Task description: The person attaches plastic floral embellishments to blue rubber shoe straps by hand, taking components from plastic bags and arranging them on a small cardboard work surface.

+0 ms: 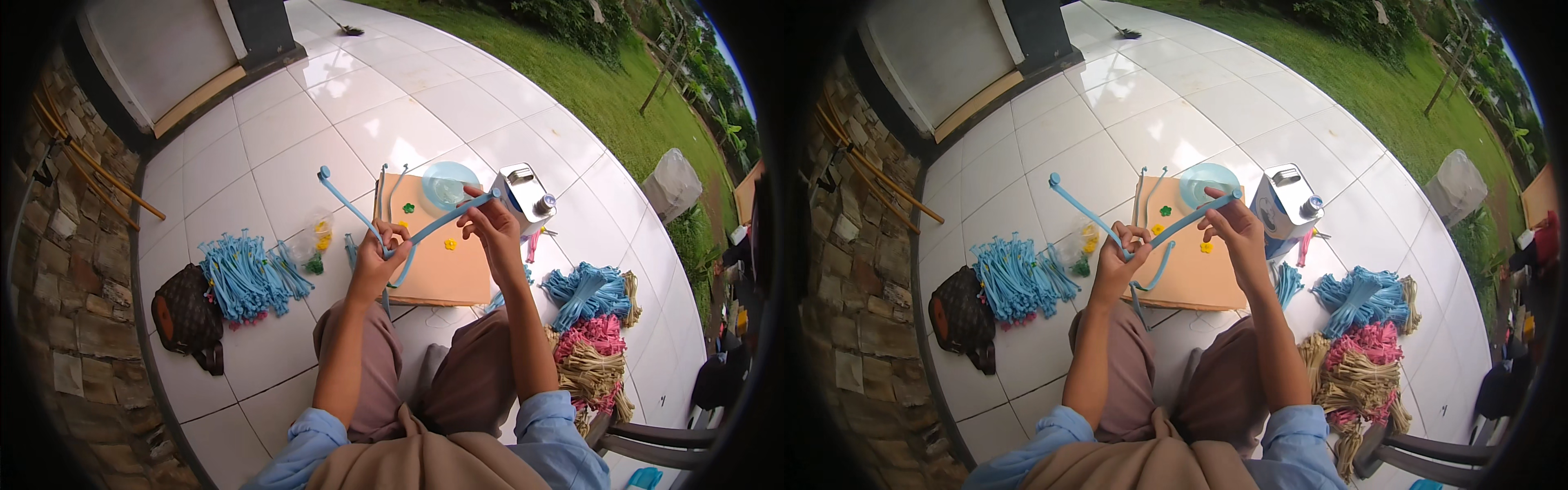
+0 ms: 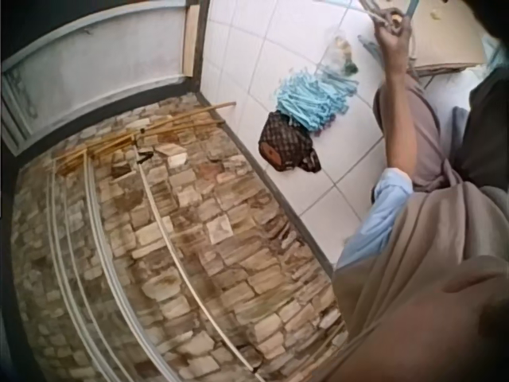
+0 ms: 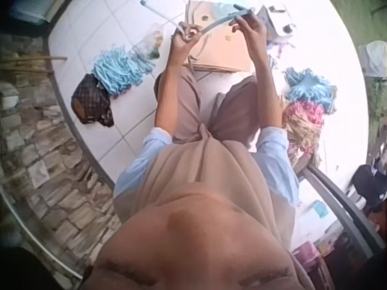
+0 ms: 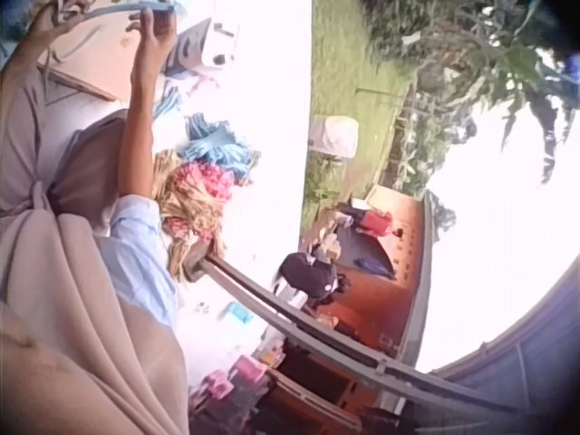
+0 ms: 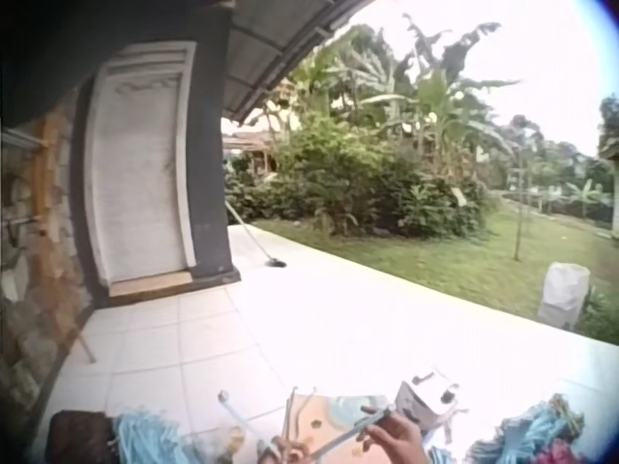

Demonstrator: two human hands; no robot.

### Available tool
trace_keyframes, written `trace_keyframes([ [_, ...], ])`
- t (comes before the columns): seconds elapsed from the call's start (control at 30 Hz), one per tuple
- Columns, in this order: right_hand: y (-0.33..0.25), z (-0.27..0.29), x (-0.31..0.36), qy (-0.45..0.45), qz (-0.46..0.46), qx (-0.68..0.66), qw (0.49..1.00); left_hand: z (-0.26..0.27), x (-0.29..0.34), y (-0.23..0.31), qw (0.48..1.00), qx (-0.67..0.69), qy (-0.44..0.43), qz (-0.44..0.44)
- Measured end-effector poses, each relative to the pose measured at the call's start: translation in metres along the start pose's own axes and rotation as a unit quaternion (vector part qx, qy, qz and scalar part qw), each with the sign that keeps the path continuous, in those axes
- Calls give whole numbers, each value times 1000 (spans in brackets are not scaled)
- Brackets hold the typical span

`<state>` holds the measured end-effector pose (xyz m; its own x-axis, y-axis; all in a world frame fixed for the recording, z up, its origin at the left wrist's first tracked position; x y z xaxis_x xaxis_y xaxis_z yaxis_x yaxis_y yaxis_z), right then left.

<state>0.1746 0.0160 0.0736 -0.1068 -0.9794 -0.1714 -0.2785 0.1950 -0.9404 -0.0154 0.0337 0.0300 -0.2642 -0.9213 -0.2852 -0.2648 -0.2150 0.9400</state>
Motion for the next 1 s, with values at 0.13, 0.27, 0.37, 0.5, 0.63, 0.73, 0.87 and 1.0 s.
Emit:
trace_keyframes([
  [0.13, 7, 3, -1, 18, 1, 50, 999, 1, 1, -2, 1000, -18, -5, 1],
  [0.27, 23, 14, -11, 5, -9, 133, 991, 7, 1, -9, 999, -33, 16, -9],
  [0.37, 51, 35, -15, -5, -50, 347, 936, 12, -1, -17, 997, -33, 71, 7],
  [0.5, 92, 46, -12, -89, -9, 516, 852, 16, -1, -32, 994, -33, 97, 22],
  [0.63, 107, 45, -9, -79, -12, 555, 828, 15, 1, -38, 989, -47, 124, 65],
  [0.73, 110, 40, -10, -82, 31, 619, 781, 15, 2, -42, 987, -72, 131, 67],
  [0.87, 112, 45, -14, -93, 37, 597, 796, 16, 1, -47, 981, -121, 125, 83],
  [1.0, 90, 21, -12, -83, 22, 530, 843, 17, 2, -43, 972, -187, 120, 72],
])
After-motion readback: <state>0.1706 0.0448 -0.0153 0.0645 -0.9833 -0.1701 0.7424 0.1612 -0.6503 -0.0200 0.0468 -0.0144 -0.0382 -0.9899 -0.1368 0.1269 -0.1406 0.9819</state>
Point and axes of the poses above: each hand's wrist, its own x-axis away from the middle knuckle, its own z-axis out of the back of the hand, y = z × x, the point moved 2 cm from there along -x, towards the middle knuckle
